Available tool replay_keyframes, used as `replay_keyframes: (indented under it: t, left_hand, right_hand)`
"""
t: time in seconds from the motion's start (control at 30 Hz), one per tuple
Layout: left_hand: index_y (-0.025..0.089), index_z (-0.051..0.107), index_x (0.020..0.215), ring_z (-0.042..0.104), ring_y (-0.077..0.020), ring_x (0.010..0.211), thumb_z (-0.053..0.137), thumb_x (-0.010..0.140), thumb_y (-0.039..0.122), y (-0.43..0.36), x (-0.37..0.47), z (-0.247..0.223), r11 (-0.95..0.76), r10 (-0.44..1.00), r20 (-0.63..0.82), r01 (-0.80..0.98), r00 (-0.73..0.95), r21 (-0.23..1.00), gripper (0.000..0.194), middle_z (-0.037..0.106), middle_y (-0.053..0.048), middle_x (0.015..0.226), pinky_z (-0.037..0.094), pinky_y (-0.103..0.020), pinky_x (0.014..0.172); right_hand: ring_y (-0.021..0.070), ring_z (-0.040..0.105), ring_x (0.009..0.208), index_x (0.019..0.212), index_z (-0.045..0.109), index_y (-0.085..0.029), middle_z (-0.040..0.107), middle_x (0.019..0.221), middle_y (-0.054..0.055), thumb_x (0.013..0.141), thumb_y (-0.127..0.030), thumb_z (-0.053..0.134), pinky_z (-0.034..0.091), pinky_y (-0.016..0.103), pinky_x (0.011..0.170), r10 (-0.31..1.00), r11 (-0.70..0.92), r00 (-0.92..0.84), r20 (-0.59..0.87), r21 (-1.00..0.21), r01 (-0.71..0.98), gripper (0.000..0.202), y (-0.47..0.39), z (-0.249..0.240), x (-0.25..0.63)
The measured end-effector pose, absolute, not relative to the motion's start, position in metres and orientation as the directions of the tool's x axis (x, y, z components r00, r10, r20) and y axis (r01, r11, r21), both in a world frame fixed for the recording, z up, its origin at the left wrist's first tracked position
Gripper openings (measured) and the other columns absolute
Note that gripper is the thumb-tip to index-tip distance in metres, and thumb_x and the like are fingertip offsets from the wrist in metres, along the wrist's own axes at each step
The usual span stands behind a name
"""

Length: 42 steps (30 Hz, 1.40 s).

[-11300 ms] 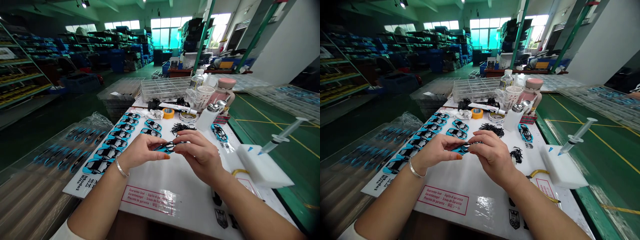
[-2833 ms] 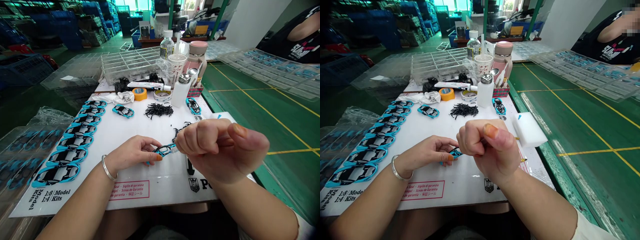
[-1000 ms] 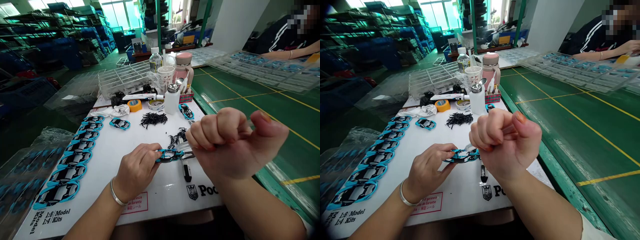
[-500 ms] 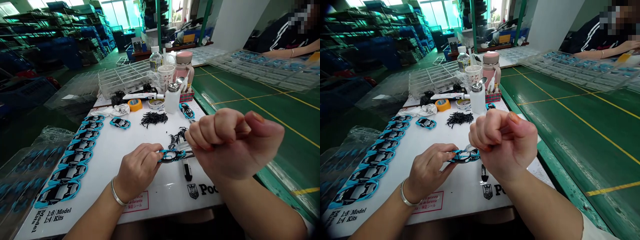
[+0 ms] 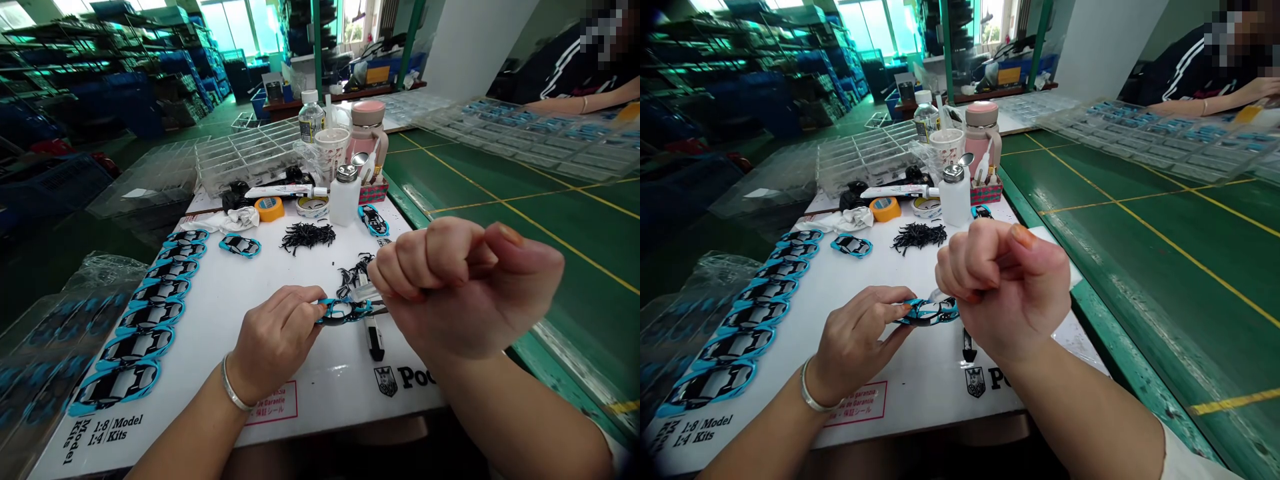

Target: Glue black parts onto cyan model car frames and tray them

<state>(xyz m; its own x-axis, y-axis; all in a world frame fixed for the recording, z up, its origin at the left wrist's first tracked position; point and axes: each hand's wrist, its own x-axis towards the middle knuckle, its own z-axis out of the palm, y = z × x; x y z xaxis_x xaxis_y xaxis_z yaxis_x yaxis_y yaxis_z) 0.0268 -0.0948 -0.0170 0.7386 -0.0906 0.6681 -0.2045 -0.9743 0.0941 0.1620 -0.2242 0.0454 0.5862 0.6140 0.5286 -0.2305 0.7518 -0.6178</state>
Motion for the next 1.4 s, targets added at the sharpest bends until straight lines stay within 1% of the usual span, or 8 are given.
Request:
replay_keyframes:
  t: [0.17, 0.33, 0.6, 0.83, 1.0, 1.17, 1.3, 1.4]
  left_hand:
    - [0.018, 0.048, 0.090, 0.065, -0.0174, 0.085, 0.065, 0.080, 0.008, -0.0942, 0.0270, -0.0162, -0.973, -0.091, 0.668, -0.208, 0.738, 0.097, 0.022, 0.068, -0.007, 0.095, 0.056, -0.030, 0.073]
    - [0.019, 0.049, 0.091, 0.065, -0.0176, 0.086, 0.062, 0.083, 0.010, -0.0938, 0.0267, -0.0158, -0.974, -0.090, 0.663, -0.204, 0.744, 0.097, 0.018, 0.068, -0.007, 0.095, 0.056, -0.030, 0.073]
    - [0.016, 0.049, 0.090, 0.065, -0.0181, 0.088, 0.067, 0.078, 0.006, -0.0949, 0.0271, -0.0163, -0.970, -0.107, 0.666, -0.225, 0.738, 0.094, 0.024, 0.068, -0.009, 0.095, 0.056, -0.030, 0.075]
    - [0.018, 0.050, 0.091, 0.065, -0.0172, 0.088, 0.065, 0.080, 0.009, -0.0940, 0.0260, -0.0169, -0.972, -0.099, 0.671, -0.217, 0.735, 0.094, 0.021, 0.068, -0.007, 0.095, 0.056, -0.029, 0.075]
    - [0.015, 0.050, 0.091, 0.064, -0.0174, 0.089, 0.069, 0.078, 0.008, -0.0933, 0.0270, -0.0177, -0.970, -0.104, 0.670, -0.223, 0.735, 0.094, 0.024, 0.068, -0.009, 0.096, 0.056, -0.030, 0.076]
    - [0.015, 0.051, 0.093, 0.064, -0.0182, 0.091, 0.069, 0.078, 0.008, -0.0917, 0.0269, -0.0189, -0.972, -0.091, 0.660, -0.210, 0.746, 0.104, 0.025, 0.068, -0.009, 0.099, 0.056, -0.031, 0.077]
    - [0.016, 0.051, 0.094, 0.064, -0.0190, 0.092, 0.068, 0.079, 0.008, -0.0911, 0.0246, -0.0189, -0.971, -0.081, 0.656, -0.207, 0.751, 0.117, 0.024, 0.068, -0.009, 0.099, 0.056, -0.032, 0.078]
    - [0.017, 0.051, 0.095, 0.064, -0.0195, 0.093, 0.067, 0.080, 0.009, -0.0910, 0.0233, -0.0189, -0.971, -0.076, 0.655, -0.204, 0.752, 0.122, 0.024, 0.067, -0.009, 0.101, 0.056, -0.032, 0.078]
  right_hand:
    - [0.0073, 0.020, 0.036, 0.050, 0.024, -0.019, 0.018, 0.042, -0.005, 0.082, -0.043, 0.050, 0.020, 0.023, 0.037, 0.619, 0.749, 0.577, 0.533, -0.622, -0.229, 0.048, -0.2248, 0.0453, 0.1623]
    - [0.0075, 0.020, 0.037, 0.050, 0.025, -0.019, 0.019, 0.042, -0.005, 0.082, -0.040, 0.049, 0.021, 0.023, 0.038, 0.608, 0.760, 0.571, 0.552, -0.613, -0.217, 0.045, -0.2249, 0.0456, 0.1624]
    - [0.0073, 0.020, 0.036, 0.049, 0.024, -0.019, 0.018, 0.041, -0.005, 0.082, -0.042, 0.048, 0.020, 0.023, 0.037, 0.608, 0.755, 0.580, 0.543, -0.621, -0.210, 0.047, -0.2243, 0.0456, 0.1627]
    - [0.0074, 0.021, 0.036, 0.050, 0.025, -0.018, 0.018, 0.041, -0.005, 0.082, -0.044, 0.051, 0.021, 0.023, 0.037, 0.625, 0.742, 0.566, 0.537, -0.634, -0.219, 0.049, -0.2254, 0.0449, 0.1630]
    - [0.0074, 0.020, 0.036, 0.051, 0.026, -0.019, 0.019, 0.042, -0.005, 0.083, -0.042, 0.049, 0.021, 0.023, 0.038, 0.608, 0.764, 0.550, 0.573, -0.612, -0.206, 0.046, -0.2250, 0.0447, 0.1634]
    - [0.0076, 0.019, 0.036, 0.051, 0.024, -0.019, 0.018, 0.042, -0.005, 0.083, -0.041, 0.049, 0.020, 0.023, 0.038, 0.597, 0.770, 0.567, 0.567, -0.603, -0.208, 0.046, -0.2262, 0.0457, 0.1634]
    - [0.0076, 0.020, 0.037, 0.051, 0.024, -0.019, 0.019, 0.043, -0.005, 0.082, -0.043, 0.052, 0.021, 0.023, 0.039, 0.609, 0.753, 0.579, 0.542, -0.625, -0.206, 0.048, -0.2284, 0.0462, 0.1635]
    - [0.0079, 0.020, 0.037, 0.051, 0.024, -0.019, 0.019, 0.043, -0.005, 0.082, -0.042, 0.050, 0.021, 0.024, 0.038, 0.606, 0.756, 0.575, 0.549, -0.624, -0.201, 0.047, -0.2285, 0.0460, 0.1640]
